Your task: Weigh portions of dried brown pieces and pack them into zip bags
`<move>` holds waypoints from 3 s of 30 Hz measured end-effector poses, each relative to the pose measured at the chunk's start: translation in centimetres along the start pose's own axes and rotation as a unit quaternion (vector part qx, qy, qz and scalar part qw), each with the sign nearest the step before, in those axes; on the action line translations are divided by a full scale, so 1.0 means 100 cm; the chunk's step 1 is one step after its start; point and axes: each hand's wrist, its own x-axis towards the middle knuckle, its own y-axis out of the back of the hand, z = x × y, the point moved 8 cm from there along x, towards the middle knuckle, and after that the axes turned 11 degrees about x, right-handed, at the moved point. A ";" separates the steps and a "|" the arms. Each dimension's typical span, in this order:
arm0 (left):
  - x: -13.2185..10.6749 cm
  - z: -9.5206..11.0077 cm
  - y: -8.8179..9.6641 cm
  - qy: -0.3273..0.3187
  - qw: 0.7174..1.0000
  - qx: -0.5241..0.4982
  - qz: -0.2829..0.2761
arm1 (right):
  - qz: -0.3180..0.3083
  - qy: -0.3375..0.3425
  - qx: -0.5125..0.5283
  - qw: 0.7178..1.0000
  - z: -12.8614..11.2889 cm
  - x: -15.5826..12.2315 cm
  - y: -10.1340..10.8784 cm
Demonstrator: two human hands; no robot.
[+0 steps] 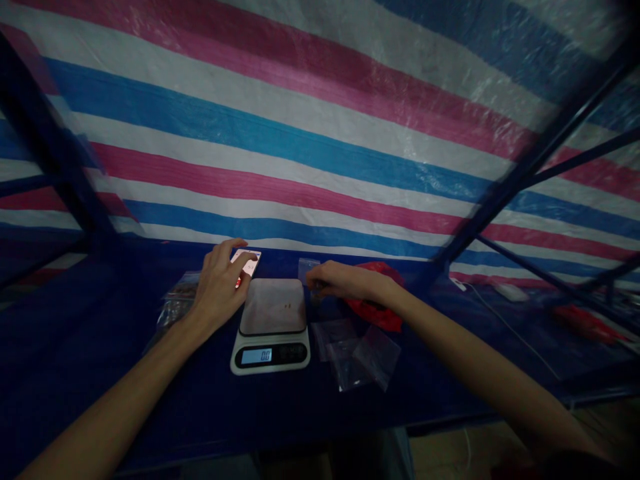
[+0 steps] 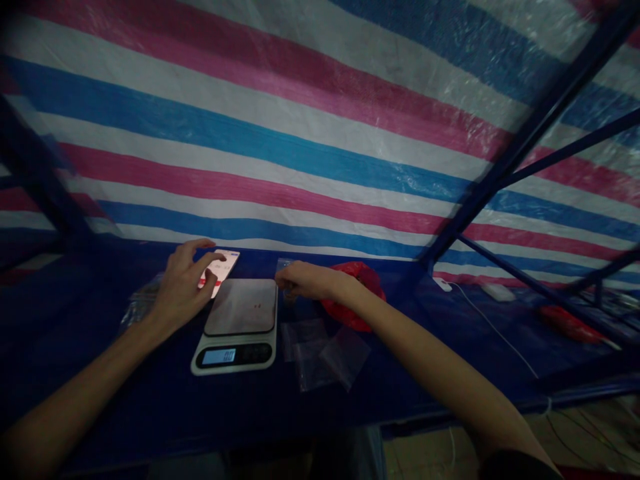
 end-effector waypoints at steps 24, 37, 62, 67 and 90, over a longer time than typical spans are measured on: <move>0.000 0.001 -0.009 -0.022 0.999 0.009 -0.028 | 0.048 0.031 0.046 0.997 -0.003 -0.007 0.012; -0.002 0.002 -0.011 -0.023 0.999 0.015 -0.022 | 0.419 -0.005 0.200 0.885 0.025 -0.113 -0.003; -0.005 -0.001 -0.026 0.008 0.999 -0.008 -0.044 | 0.231 -0.174 -0.093 0.953 0.049 -0.135 -0.047; -0.005 -0.002 -0.025 0.013 0.999 -0.015 -0.047 | 0.267 -0.120 -0.036 0.956 0.035 -0.099 -0.036; -0.003 0.004 -0.013 0.009 0.999 -0.025 -0.042 | 0.236 -0.150 -0.035 0.959 0.033 -0.054 -0.043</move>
